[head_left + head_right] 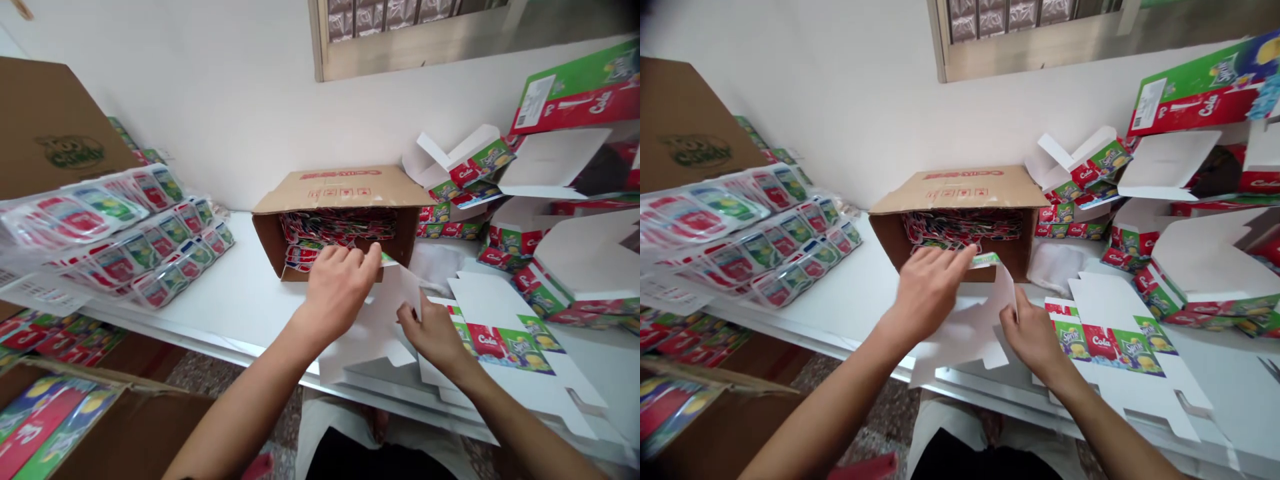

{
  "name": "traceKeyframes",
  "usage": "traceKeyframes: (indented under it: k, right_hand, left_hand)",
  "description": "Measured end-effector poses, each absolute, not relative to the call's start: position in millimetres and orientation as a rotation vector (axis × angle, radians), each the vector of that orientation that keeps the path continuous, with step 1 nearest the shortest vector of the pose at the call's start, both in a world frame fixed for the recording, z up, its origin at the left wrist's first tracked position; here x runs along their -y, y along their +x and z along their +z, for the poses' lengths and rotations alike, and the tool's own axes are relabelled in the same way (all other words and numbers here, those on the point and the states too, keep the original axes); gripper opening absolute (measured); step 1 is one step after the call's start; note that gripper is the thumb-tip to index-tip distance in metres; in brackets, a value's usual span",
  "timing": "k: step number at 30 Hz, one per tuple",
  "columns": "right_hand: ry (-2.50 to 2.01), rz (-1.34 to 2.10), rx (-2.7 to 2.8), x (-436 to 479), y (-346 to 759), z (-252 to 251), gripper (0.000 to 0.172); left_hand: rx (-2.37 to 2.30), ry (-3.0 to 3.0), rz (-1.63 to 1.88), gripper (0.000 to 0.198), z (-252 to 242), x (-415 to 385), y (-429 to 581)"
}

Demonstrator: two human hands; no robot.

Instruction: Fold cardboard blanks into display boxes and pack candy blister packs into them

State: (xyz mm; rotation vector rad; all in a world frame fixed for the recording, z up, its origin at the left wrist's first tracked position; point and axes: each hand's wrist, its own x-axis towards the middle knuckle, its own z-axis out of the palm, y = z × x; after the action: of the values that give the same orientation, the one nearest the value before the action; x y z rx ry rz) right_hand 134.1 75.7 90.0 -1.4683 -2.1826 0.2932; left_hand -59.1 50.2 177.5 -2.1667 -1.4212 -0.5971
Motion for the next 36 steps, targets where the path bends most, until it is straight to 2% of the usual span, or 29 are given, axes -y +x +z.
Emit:
traceKeyframes:
  k: [2,4,6,8,10,11,13,14,18,21,24,28,30,33,36]
  right_hand:
    - [-1.647,0.328,2.312,-71.2,130.7,64.0,0.055]
    - [-1.816,0.369,2.434,-72.8,132.2,42.6,0.054]
    - [-1.923,0.451,2.495,-79.6,137.7,29.6,0.045]
    - [-1.961,0.52,2.495,-88.9,144.3,25.0,0.037]
    - [-1.965,0.541,2.48,-97.8,149.2,25.1,0.034]
    - [-1.964,0.546,2.474,-101.4,150.7,25.5,0.034]
    - [-1.95,0.568,2.47,-106.4,152.1,25.3,0.032]
    - [-1.936,0.582,2.474,-107.9,152.4,24.4,0.032]
    - [-1.834,0.663,2.499,-110.4,154.6,23.0,0.036]
    - [-1.73,0.647,2.366,-108.9,160.5,39.0,0.042]
    - [-1.783,0.304,2.177,-99.0,171.2,76.6,0.052]
    - [-1.782,-0.317,2.114,-76.0,184.9,128.0,0.064]
    - [-1.763,-0.436,2.216,-70.8,185.0,137.0,0.067]
    - [-1.831,-0.252,2.475,-81.0,175.4,122.9,0.063]
    - [-1.877,0.19,2.643,-103.6,158.7,88.7,0.045]
  left_hand:
    - [1.572,-2.349,-0.461,0.033,151.9,-70.9,-58.9]
    - [1.71,-2.414,-0.47,0.029,121.8,-86.5,-62.1]
    - [1.731,-2.422,-0.505,0.041,101.1,-88.0,-66.4]
    - [1.685,-2.342,-0.72,0.046,93.3,-70.4,-67.1]
    - [1.51,-2.203,-1.105,0.029,91.1,-37.2,-61.0]
    - [1.331,-2.282,-1.159,0.023,88.9,-18.1,-55.5]
    - [0.861,-2.689,-0.955,0.028,78.8,16.0,-42.4]
    - [0.792,-2.762,-0.844,0.03,71.2,27.7,-36.3]
    - [1.031,-2.605,-0.662,0.043,44.3,26.5,-29.4]
    - [1.209,-2.385,-0.955,0.052,47.2,-4.1,-42.8]
    - [1.216,-2.279,-1.178,0.055,60.8,-26.7,-53.4]
    - [1.03,-2.45,-1.034,0.024,54.2,-24.7,-43.1]
    - [1.02,-2.473,-0.952,0.015,43.1,-14.5,-34.8]
    - [1.15,-2.493,-0.717,0.018,40.6,1.0,-34.3]
    - [1.343,-2.496,-0.386,0.018,59.0,4.3,-49.8]
